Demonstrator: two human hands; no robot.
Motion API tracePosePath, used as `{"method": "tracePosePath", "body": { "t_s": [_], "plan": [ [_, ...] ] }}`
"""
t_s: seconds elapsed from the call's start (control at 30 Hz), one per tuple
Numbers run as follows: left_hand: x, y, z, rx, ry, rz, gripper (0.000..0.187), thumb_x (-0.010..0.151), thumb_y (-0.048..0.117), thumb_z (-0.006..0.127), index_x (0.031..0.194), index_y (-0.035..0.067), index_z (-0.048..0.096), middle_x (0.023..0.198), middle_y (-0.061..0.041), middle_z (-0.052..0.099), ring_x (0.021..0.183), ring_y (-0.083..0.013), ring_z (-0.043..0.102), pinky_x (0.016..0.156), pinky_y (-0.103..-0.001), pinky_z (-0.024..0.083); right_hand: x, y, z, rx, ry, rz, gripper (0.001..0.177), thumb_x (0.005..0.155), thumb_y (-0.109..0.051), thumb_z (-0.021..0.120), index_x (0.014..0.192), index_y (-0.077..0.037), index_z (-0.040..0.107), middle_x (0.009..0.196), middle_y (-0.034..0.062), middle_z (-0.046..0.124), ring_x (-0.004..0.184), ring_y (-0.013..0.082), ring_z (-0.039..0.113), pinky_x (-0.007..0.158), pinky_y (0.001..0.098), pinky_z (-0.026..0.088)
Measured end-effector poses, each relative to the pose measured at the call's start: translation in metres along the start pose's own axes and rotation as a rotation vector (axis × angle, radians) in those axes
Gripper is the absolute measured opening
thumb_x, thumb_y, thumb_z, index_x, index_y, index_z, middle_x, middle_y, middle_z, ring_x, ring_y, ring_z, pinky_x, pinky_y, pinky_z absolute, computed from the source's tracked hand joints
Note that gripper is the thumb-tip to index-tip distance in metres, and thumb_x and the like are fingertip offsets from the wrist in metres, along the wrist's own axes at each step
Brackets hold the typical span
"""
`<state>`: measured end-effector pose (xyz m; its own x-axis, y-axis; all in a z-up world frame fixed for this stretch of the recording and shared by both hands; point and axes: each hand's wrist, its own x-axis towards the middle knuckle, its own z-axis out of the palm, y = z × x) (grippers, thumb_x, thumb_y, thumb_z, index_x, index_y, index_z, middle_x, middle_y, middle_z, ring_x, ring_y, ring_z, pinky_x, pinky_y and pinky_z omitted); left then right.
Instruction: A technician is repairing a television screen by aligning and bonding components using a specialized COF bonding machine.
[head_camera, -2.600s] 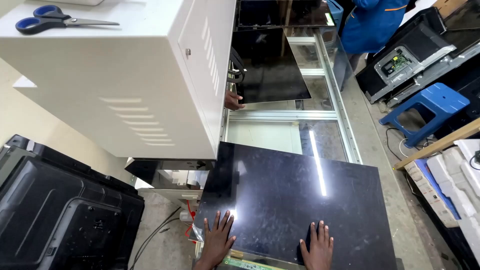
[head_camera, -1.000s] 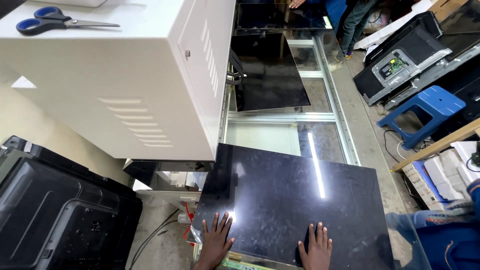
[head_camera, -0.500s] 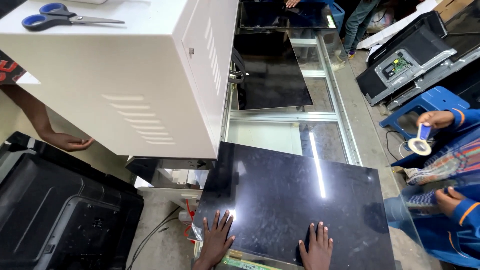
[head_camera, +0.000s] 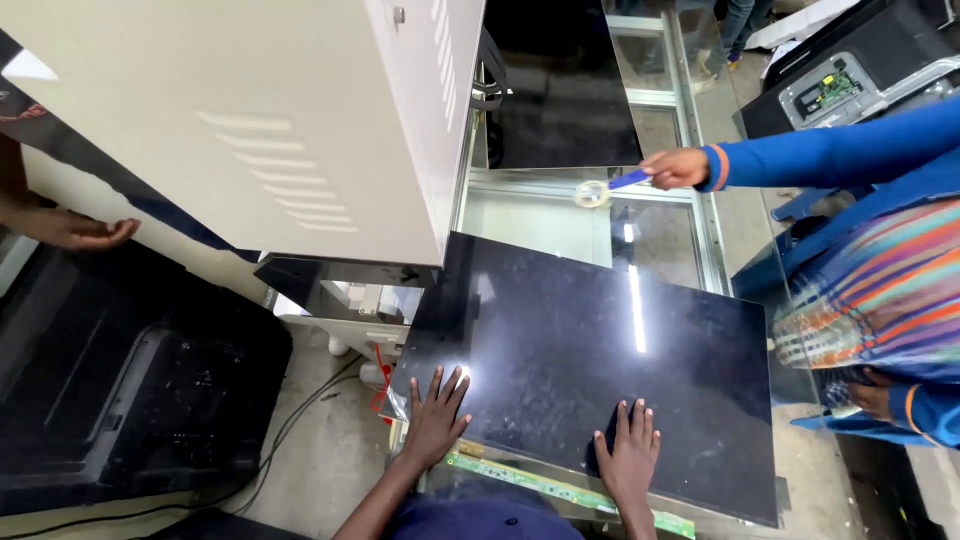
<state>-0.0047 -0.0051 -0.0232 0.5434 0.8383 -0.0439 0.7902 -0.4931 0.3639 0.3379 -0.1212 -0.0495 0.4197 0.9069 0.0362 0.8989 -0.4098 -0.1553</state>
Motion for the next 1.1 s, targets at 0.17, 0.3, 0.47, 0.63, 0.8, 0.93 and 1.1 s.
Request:
{"method": "tracePosePath", "body": {
  "t_s": [0.17,0.3,0.47,0.63,0.8,0.93,1.1],
  "plan": [
    [0.000,-0.001,0.001,0.020,0.033,0.018,0.063,0.101,0.044,0.041,0.155,0.018,0.022,0.163,0.000,0.013,0.149,-0.0304,0.000,0.110,-0.067,-0.004,-0.002,-0.001,-0.005,0.015,0.014,-0.018,0.069,0.089,-0.051,0.045,0.148,-0.015,0.038,0.161,0.0122,0.026,0.150,0.0325,0.021,0.114,0.0536,0.024],
    [0.000,0.001,-0.005,-0.004,0.017,0.013,0.062,0.101,0.045,0.037,0.154,0.017,0.022,0.162,-0.001,0.016,0.149,-0.0318,0.003,0.110,-0.067,-0.003,-0.004,-0.001,-0.005,0.004,0.011,-0.020,0.071,0.089,-0.050,0.048,0.150,-0.015,0.037,0.162,0.0138,0.024,0.149,0.0347,0.021,0.114,0.0551,0.024],
    [0.001,0.001,-0.004,0.033,0.002,0.002,0.062,0.101,0.043,0.041,0.154,0.017,0.023,0.162,-0.002,0.015,0.149,-0.0324,0.002,0.110,-0.068,-0.001,-0.006,-0.003,-0.013,0.009,-0.011,-0.023,0.071,0.089,-0.050,0.047,0.149,-0.014,0.038,0.161,0.0156,0.025,0.149,0.0360,0.021,0.113,0.0566,0.025],
    [0.003,-0.001,-0.004,0.057,0.021,0.012,0.062,0.101,0.045,0.038,0.155,0.017,0.022,0.163,-0.002,0.014,0.149,-0.0321,0.003,0.110,-0.067,-0.001,-0.007,-0.005,-0.017,0.034,-0.005,-0.032,0.071,0.089,-0.049,0.048,0.149,-0.012,0.039,0.161,0.0166,0.026,0.149,0.0371,0.022,0.111,0.0581,0.026],
    [0.006,-0.002,-0.006,0.027,0.021,0.020,0.061,0.101,0.044,0.038,0.155,0.017,0.023,0.162,-0.002,0.016,0.149,-0.0310,0.003,0.111,-0.066,-0.002,-0.008,-0.008,-0.023,0.062,-0.015,-0.033,0.070,0.089,-0.045,0.048,0.149,-0.012,0.038,0.161,0.0168,0.025,0.149,0.0370,0.020,0.112,0.0582,0.023],
    [0.008,-0.007,0.004,0.042,0.049,0.031,0.062,0.102,0.045,0.037,0.155,0.018,0.022,0.163,-0.001,0.014,0.150,-0.0304,0.000,0.111,-0.066,-0.004,-0.008,-0.010,-0.029,0.088,-0.044,-0.030,0.070,0.089,-0.045,0.050,0.149,-0.011,0.037,0.162,0.0166,0.023,0.149,0.0372,0.019,0.113,0.0580,0.022],
    [0.012,-0.003,-0.004,0.034,-0.028,-0.007,0.063,0.100,0.041,0.042,0.154,0.017,0.023,0.163,-0.001,0.014,0.150,-0.0316,0.001,0.112,-0.067,-0.003,-0.009,-0.007,-0.030,0.111,-0.029,-0.061,0.069,0.090,-0.044,0.049,0.149,-0.009,0.038,0.161,0.0192,0.023,0.149,0.0386,0.019,0.112,0.0588,0.022]
  ]
}}
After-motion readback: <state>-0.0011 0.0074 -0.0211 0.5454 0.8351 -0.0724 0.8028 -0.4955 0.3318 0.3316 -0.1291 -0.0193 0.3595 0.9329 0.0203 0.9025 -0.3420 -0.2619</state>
